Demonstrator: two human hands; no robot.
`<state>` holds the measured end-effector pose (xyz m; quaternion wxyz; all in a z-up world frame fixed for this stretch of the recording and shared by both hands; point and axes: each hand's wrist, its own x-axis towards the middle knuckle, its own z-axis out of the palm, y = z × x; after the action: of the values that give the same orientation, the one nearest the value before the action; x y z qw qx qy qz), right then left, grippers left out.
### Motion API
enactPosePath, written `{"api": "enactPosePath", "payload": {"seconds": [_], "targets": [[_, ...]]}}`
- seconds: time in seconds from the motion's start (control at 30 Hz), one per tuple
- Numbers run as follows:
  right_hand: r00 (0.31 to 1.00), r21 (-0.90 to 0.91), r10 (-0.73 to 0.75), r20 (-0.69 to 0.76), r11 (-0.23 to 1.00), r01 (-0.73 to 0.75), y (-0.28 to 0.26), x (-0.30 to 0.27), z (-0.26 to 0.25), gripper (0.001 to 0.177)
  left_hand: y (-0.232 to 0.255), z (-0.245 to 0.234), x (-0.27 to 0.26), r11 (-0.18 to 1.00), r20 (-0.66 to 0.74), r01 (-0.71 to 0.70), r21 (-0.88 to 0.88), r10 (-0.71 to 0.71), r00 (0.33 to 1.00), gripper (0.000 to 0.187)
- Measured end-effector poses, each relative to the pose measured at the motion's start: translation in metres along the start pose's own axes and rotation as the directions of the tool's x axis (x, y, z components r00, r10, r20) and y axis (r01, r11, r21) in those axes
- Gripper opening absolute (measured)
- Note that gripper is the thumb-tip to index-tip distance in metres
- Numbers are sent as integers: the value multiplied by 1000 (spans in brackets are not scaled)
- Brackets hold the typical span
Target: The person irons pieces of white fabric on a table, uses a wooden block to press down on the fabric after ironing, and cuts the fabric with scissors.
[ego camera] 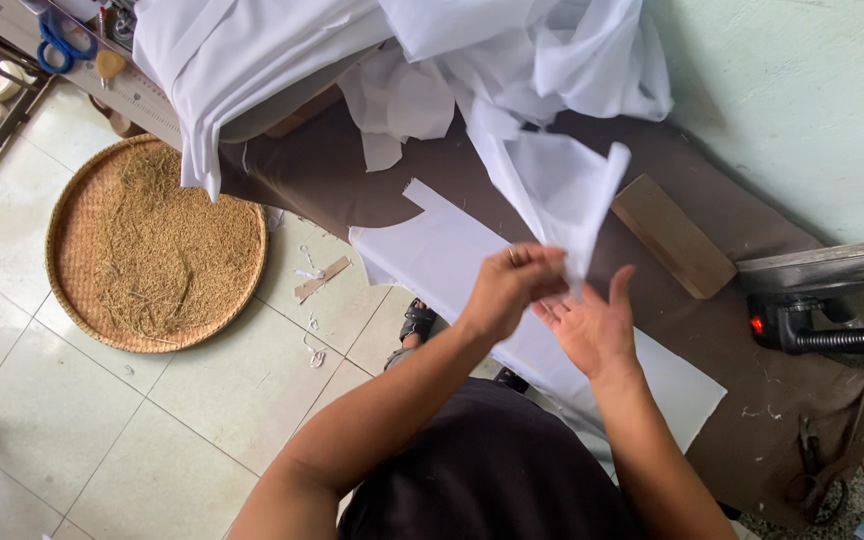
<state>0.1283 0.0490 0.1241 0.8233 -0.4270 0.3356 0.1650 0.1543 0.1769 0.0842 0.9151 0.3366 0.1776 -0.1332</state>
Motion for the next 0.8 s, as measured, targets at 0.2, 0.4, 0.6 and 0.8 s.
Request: {"api": "enactPosePath", "payload": {"seconds": [0.2, 0.4, 0.6, 0.8], "targets": [[979, 161, -67, 193, 986, 36, 5, -3, -64, 38, 10, -18, -61, 975, 101, 171, 140, -186, 977, 16], [775, -246, -448, -445, 894, 375, -16, -56, -144, 40, 54, -62, -20, 557, -1, 69, 828, -121, 993, 16], [690, -474, -677, -257, 710, 521, -13, -127, -146, 77, 109, -4, 49, 39, 316, -351, 936, 351, 882, 19], [702, -650, -658, -273, 664, 370, -33, -168, -113, 29, 103, 65, 153, -676, 585, -615, 406, -324, 743, 67]]}}
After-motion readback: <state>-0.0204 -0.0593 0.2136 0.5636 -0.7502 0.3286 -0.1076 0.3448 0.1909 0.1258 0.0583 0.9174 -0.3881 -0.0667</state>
